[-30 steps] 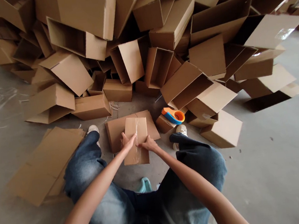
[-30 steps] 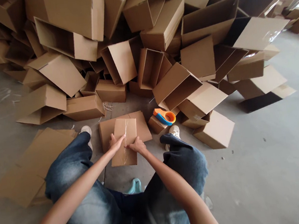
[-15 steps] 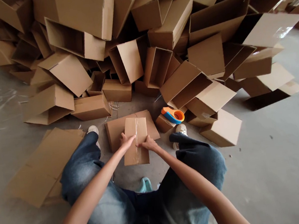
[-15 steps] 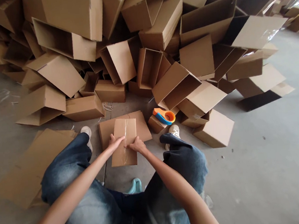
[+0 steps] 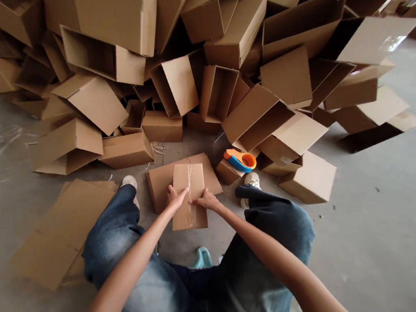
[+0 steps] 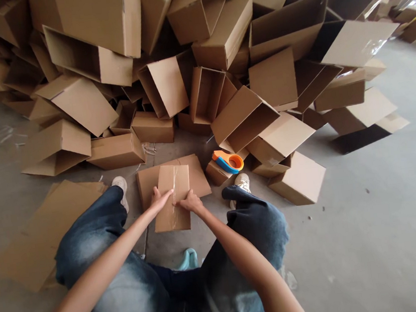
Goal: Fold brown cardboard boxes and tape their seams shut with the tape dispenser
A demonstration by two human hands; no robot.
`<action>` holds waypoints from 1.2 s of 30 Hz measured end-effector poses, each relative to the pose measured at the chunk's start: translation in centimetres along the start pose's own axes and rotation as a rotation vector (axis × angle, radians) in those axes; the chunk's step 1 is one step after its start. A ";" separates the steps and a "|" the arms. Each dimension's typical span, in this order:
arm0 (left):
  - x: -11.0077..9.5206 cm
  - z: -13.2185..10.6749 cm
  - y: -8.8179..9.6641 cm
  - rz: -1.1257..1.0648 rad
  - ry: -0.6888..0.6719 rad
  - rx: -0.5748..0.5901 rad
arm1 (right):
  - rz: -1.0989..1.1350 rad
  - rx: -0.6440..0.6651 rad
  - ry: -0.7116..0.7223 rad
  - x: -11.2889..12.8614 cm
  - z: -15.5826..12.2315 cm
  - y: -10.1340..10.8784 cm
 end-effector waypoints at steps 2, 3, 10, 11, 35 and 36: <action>-0.1 0.0 0.0 0.001 0.021 -0.008 | 0.006 0.001 -0.002 0.0 0.0 0.0; -0.2 -0.1 0.0 -0.003 0.025 -0.013 | 0.009 0.001 -0.002 0.0 0.0 0.0; -0.6 -0.2 0.4 -0.107 0.005 -0.041 | 0.046 0.009 0.013 0.0 0.0 0.1; -0.6 -0.2 0.5 -0.113 -0.006 -0.030 | 0.044 0.006 0.010 0.1 0.0 0.1; 0.1 -0.1 0.8 -0.111 -0.097 0.069 | 0.037 0.014 0.009 0.0 0.0 0.0; 0.1 -0.1 0.8 -0.108 -0.103 0.074 | 0.041 0.012 0.013 -0.1 0.1 0.0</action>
Point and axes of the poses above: each hand's wrist, its own z-axis towards the middle knuckle, its own y-axis out of the back of the hand, x = y × z, the point moved 2 cm from there along z, towards the middle knuckle, and after that the axes turned 6 degrees about z, right-handed, at the moved point
